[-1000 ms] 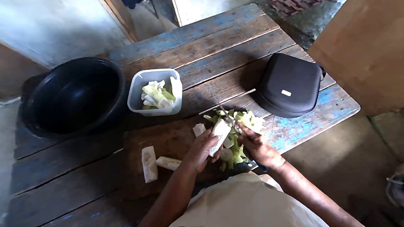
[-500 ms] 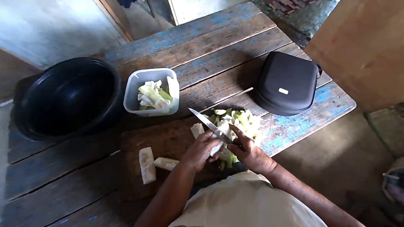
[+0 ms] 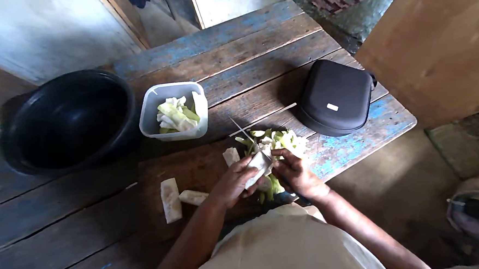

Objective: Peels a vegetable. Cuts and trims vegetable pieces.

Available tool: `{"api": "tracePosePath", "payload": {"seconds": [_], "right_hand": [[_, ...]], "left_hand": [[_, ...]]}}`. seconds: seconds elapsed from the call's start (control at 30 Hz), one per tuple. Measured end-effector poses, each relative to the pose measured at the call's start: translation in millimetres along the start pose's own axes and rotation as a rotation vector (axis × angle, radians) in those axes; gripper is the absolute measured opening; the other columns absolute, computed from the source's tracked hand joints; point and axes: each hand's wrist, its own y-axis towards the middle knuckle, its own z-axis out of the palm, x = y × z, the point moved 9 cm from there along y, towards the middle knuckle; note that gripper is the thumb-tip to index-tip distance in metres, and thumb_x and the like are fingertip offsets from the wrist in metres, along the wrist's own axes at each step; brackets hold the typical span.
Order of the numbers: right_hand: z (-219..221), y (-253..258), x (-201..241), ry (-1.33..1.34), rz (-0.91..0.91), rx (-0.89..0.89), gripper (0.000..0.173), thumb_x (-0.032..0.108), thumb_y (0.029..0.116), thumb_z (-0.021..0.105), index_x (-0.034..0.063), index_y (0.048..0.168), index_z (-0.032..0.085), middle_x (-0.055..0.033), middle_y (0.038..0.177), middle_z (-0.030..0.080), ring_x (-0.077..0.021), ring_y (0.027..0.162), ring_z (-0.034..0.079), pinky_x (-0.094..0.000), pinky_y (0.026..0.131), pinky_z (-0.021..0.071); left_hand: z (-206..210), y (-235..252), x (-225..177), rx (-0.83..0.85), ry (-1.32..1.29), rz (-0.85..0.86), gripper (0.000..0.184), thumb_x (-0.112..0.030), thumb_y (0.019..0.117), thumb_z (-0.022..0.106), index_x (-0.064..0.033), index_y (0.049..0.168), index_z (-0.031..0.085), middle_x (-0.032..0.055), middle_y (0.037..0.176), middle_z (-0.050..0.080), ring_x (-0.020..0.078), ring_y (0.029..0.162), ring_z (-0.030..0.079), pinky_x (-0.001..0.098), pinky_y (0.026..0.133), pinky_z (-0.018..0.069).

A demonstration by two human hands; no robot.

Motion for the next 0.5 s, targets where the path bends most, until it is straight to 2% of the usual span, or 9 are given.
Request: {"api": "tracePosePath", "payload": {"seconds": [0.07,0.13,0.23,0.3,0.37,0.43,0.5], "right_hand": [[0.2,-4.7,-2.0,0.239,0.141,0.136,0.033,0.014,0.1071,0.041,0.0078,0.139,0.049,0.0001,0.079,0.058,-0.0039,0.049,0.049,-0.0183,0.044,0.0441],[-0.5,-4.7,-6.4,0.333,0.207,0.181,0.032,0.017,0.1073,0.04,0.01,0.136,0.051,-0.0005,0.08,0.059,-0.0041,0.049,0.05,-0.0177,0.043,0.0439],[-10.3,3.4,-15.3,0.402,0.247,0.138,0.028,0.02,0.108,0.038,0.0114,0.131,0.051,-0.0006,0.078,0.058,-0.0041,0.048,0.05,-0.0172,0.042,0.0442],[-16.7,4.1,-17.1,0.287,0.245,0.097,0.037,0.019,0.1096,0.038,0.0099,0.144,0.046,-0.0007,0.081,0.057,-0.0053,0.049,0.049,-0.0186,0.043,0.0447],[-13.3,0.3,-12.5,0.105,0.222,0.091,0.047,0.018,0.1096,0.04,0.009,0.156,0.036,-0.0006,0.081,0.057,-0.0059,0.05,0.049,-0.0203,0.045,0.0451],[-5.1,-1.5,-7.4,-0.093,0.154,0.072,0.052,0.019,0.108,0.043,0.0054,0.157,0.032,-0.0002,0.079,0.056,-0.006,0.052,0.049,-0.0225,0.047,0.0443],[2.1,-1.2,-10.4,-0.26,0.121,0.067,0.058,0.022,0.1062,0.047,0.0034,0.158,0.03,-0.003,0.082,0.058,-0.0089,0.058,0.052,-0.0274,0.055,0.0473]], "left_hand": [[-12.7,-1.6,-4.2,0.061,0.097,-0.017,0.034,-0.01,0.1056,0.045,-0.0048,0.138,0.053,0.0017,0.079,0.063,0.0033,0.053,0.051,0.0159,0.046,0.0416],[-18.2,-0.9,-2.1,0.104,0.07,-0.065,0.029,-0.01,0.1048,0.045,-0.0058,0.131,0.056,0.0017,0.077,0.063,0.003,0.051,0.051,0.0151,0.045,0.041],[-17.0,1.5,4.6,0.143,-0.152,-0.114,0.025,-0.008,0.1023,0.04,-0.0056,0.12,0.057,0.003,0.074,0.063,0.0016,0.047,0.051,0.0131,0.041,0.0404],[-18.2,2.7,6.1,0.059,-0.171,-0.125,0.022,-0.008,0.1056,0.039,-0.004,0.118,0.056,0.0046,0.074,0.063,0.0025,0.046,0.05,0.0138,0.04,0.0396],[-18.0,5.2,8.4,-0.029,-0.057,-0.143,0.021,-0.009,0.1073,0.042,-0.0027,0.121,0.056,0.0047,0.074,0.062,0.004,0.046,0.049,0.0156,0.04,0.0386],[-15.3,8.7,11.0,-0.067,0.014,-0.147,0.021,-0.01,0.1072,0.043,-0.0026,0.122,0.055,0.0048,0.076,0.062,0.0053,0.048,0.05,0.0171,0.042,0.0398],[-11.3,11.0,10.1,-0.09,0.014,-0.134,0.024,-0.009,0.1067,0.044,-0.0017,0.126,0.055,0.0057,0.077,0.062,0.0064,0.048,0.051,0.018,0.042,0.042]]}}
